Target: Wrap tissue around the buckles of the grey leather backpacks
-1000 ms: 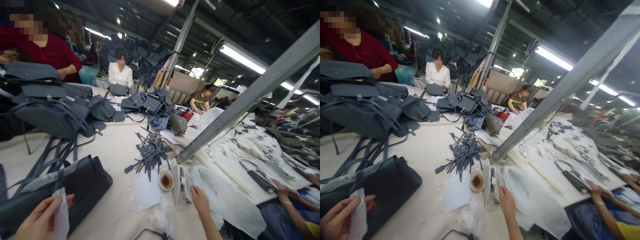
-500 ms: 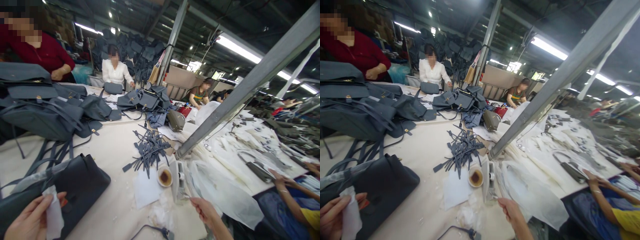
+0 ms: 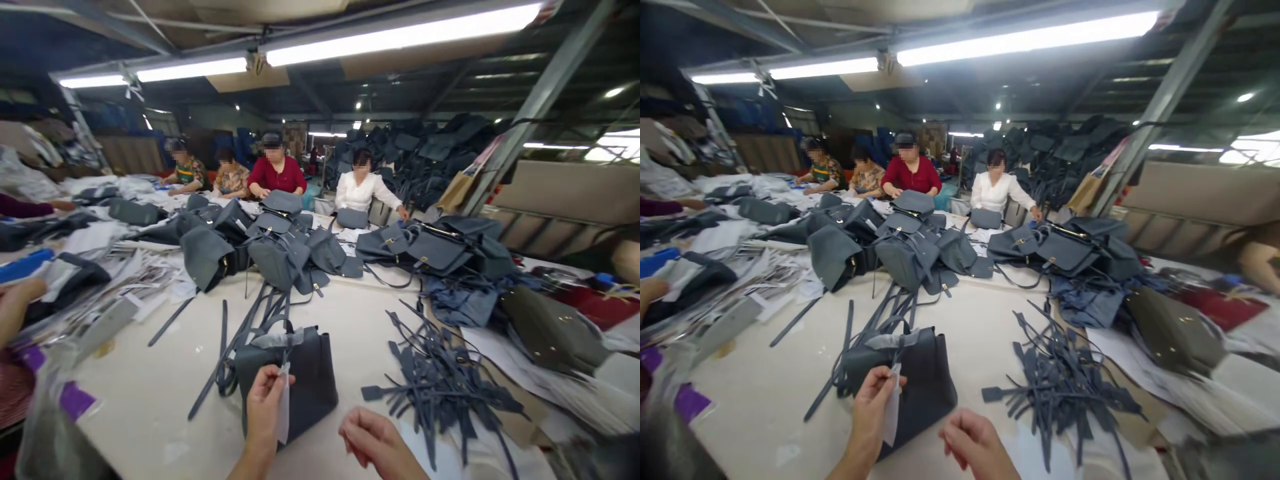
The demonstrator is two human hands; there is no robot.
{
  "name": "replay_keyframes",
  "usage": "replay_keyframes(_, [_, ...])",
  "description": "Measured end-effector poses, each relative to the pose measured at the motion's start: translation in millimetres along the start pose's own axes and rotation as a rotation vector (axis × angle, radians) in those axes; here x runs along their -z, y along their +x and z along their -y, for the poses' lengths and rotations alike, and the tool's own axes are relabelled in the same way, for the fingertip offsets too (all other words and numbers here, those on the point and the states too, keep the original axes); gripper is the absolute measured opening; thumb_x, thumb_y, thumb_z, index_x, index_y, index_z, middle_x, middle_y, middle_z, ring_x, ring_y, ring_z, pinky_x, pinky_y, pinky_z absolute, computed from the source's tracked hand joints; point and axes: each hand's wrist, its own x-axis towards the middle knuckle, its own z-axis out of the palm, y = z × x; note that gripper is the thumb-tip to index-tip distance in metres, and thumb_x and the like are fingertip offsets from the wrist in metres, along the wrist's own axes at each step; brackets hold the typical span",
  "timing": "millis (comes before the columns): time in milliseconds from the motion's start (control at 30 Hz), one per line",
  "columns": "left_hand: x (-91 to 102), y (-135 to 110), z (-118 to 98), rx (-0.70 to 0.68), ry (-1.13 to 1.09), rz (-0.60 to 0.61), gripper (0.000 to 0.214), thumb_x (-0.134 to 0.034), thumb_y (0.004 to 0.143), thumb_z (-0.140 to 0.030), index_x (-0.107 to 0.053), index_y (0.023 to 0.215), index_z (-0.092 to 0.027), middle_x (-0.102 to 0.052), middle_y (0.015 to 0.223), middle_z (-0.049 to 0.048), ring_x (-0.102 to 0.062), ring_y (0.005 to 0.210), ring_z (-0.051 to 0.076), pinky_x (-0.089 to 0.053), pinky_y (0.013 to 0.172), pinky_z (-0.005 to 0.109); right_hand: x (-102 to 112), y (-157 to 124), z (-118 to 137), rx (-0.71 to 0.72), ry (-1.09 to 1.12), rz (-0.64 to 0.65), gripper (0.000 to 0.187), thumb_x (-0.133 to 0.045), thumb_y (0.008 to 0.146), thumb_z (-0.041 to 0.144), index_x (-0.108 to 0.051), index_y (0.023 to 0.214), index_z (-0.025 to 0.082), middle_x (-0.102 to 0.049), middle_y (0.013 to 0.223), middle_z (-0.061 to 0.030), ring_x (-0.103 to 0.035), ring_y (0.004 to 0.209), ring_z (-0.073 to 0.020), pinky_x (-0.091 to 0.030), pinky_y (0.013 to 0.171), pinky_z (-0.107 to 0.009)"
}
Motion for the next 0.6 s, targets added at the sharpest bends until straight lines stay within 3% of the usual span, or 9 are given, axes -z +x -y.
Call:
replay_keyframes(100, [3.7,-5,3,-0.03,-0.013,0.041,0.036,-0.082,0.057,-0.043,-0.058,0.07,-0.019,-0.068,0.061,-0.0001,-0.064,0.063,0.016,-0.047,0.063,0.024,-35,27,56,0.11,-0.013,0.083,0.022,-0.06,0.073,0.038,-0.063,0.069,0.016,-0.053,0.059,0.0028,-0.037,0.054,-0.0095,-0.027,0.054,-0.025])
replay_keyframes(200, [5.5,-8,7,-0.067,-0.003,0.05,0.037,-0.08,0.059,-0.047,-0.056,0.066,-0.02,-0.061,0.055,-0.003,-0.058,0.054,0.014,-0.045,0.058,0.024,-61,44,78,0.125,-0.118,0.1,0.019,-0.057,0.073,0.032,-0.059,0.063,0.017,-0.051,0.058,0.0034,-0.038,0.056,-0.0102,-0.027,0.055,-0.025])
replay_keyframes(333, [7.5,-10,10,-0.103,0.051,0.053,0.032,-0.078,0.063,-0.045,-0.059,0.064,-0.019,-0.058,0.055,-0.0036,-0.054,0.055,0.014,-0.045,0.058,0.024,-73,63,67,0.144,-0.255,0.081,0.022,-0.054,0.071,0.033,-0.054,0.054,0.018,-0.05,0.055,0.0034,-0.042,0.055,-0.0115,-0.03,0.055,-0.025])
replay_keyframes(600, [11.7,-19,-1,-0.089,0.111,0.115,0.022,-0.065,0.076,-0.039,-0.065,0.072,-0.017,-0.065,0.066,0.0034,-0.058,0.067,0.019,-0.046,0.067,0.027,-70,90,42,0.111,-0.344,0.02,0.026,-0.058,0.07,0.034,-0.059,0.049,0.019,-0.061,0.052,0.0001,-0.056,0.058,-0.0158,-0.038,0.059,-0.027])
